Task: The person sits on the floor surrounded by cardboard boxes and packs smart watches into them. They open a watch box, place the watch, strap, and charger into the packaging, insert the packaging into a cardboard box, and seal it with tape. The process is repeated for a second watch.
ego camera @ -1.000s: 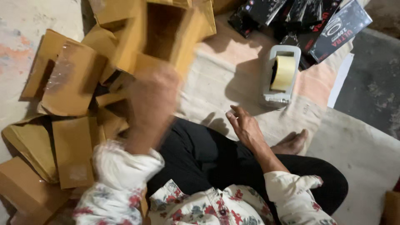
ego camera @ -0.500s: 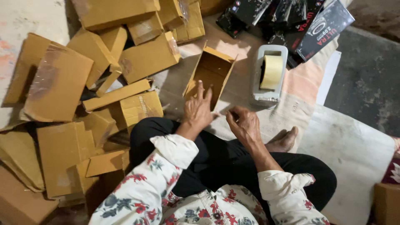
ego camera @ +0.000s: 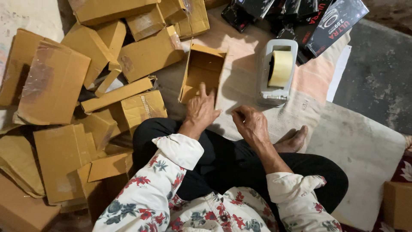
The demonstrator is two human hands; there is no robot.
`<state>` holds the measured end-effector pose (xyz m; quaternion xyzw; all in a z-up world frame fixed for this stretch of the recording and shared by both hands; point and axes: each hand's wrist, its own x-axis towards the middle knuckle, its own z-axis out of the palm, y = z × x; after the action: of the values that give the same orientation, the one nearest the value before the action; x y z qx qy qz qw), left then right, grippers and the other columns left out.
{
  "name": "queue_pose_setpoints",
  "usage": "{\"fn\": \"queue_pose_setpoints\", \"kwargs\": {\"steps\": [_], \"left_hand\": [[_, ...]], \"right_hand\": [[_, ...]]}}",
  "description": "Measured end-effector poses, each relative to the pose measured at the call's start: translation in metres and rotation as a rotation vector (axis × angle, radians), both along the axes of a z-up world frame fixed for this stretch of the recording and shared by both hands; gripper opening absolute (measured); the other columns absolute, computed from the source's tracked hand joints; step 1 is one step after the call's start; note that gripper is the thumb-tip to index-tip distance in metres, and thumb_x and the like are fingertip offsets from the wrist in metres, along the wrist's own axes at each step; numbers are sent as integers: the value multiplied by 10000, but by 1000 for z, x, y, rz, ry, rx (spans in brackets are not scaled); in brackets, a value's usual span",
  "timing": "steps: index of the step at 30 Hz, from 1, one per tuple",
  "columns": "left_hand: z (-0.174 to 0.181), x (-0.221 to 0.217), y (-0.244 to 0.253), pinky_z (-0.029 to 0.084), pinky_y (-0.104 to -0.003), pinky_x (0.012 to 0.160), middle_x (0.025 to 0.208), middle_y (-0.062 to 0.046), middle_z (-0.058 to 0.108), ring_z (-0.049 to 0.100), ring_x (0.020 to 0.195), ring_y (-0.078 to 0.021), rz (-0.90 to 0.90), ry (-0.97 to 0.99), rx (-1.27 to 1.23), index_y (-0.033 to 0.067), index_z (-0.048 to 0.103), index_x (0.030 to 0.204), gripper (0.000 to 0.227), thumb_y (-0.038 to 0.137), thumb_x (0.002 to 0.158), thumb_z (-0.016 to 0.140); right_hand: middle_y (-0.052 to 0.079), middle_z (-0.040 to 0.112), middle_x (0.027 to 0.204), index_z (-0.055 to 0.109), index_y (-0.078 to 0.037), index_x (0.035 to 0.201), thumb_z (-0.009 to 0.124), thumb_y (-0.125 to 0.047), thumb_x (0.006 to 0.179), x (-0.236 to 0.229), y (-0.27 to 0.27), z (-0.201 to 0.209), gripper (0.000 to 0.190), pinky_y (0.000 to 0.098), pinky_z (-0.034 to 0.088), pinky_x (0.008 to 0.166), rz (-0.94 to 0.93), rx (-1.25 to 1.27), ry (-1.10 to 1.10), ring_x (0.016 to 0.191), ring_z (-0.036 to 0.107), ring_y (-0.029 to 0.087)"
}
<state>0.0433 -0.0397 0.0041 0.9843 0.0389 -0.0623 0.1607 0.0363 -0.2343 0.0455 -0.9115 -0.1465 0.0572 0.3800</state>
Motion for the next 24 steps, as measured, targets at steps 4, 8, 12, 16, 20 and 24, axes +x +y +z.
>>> {"fn": "queue_pose_setpoints", "kwargs": {"steps": [4,8,12,16,20,24], "left_hand": [[-7,3,-10,563,-520,761,1350,-229,489,698,881,-400,-8,47,36,77,618,1170,478,321,805,806],[-16,4,-14,567,-521,701,1275,-221,524,703,792,-397,35,-49,37,95,612,1117,408,266,794,794],[-14,0,-17,571,-513,679,1199,-211,537,701,786,-391,63,-139,31,115,601,1085,350,235,814,787],[11,-4,-20,577,-500,673,1140,-199,533,699,812,-387,86,-250,-3,93,586,1071,334,253,843,771],[43,-15,-15,596,-461,697,1088,-185,506,688,849,-370,98,-337,-28,41,570,1140,366,284,924,738],[70,-17,6,592,-449,641,1136,-209,490,669,837,-372,168,-476,83,15,574,1168,465,298,859,773]], "right_hand": [[165,755,915,774,-57,954,723,-229,900,3,-2,-8,188,450,566,757,3,-16,-24,840,729,341],[157,757,917,773,-65,973,717,-256,895,4,-2,-13,214,436,578,760,8,-4,47,833,742,321],[164,757,935,778,-61,988,723,-260,898,2,-3,-14,225,446,570,762,45,-40,36,841,733,335],[173,755,941,775,-57,1002,718,-274,906,1,-3,-11,244,448,568,773,49,-33,61,848,735,336],[177,757,956,768,-55,1016,702,-291,903,0,-2,-11,270,454,567,776,39,-57,85,852,733,347],[184,757,954,775,-64,1014,699,-306,908,-1,0,-12,275,471,559,786,57,-102,76,863,724,366]]}}
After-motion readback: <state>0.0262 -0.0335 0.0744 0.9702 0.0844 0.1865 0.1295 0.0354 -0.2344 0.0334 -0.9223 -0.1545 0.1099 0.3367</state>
